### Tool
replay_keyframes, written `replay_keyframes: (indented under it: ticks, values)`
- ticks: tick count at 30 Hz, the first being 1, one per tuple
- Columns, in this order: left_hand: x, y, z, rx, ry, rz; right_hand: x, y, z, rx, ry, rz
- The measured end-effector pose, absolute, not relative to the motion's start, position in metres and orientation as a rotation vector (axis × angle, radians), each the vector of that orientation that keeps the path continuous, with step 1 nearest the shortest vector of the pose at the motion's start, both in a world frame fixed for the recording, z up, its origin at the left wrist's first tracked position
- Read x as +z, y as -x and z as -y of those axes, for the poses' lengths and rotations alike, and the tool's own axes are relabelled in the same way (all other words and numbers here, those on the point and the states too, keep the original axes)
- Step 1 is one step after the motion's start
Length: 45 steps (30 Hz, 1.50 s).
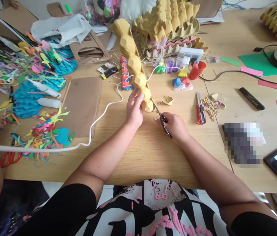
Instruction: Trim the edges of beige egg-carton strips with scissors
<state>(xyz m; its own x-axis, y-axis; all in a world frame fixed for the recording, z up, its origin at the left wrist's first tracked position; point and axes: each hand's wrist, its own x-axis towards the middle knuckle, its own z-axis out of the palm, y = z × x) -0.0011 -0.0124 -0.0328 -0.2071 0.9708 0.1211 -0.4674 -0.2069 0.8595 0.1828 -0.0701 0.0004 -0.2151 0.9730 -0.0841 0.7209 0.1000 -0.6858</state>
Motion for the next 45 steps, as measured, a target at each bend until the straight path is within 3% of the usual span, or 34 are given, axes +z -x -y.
replay_keyframes:
  ticks: [45]
  values:
    - [-0.028,-0.004,0.019,1.589,-0.921,-0.894,0.007,-0.184,0.077,0.889,1.732,1.959]
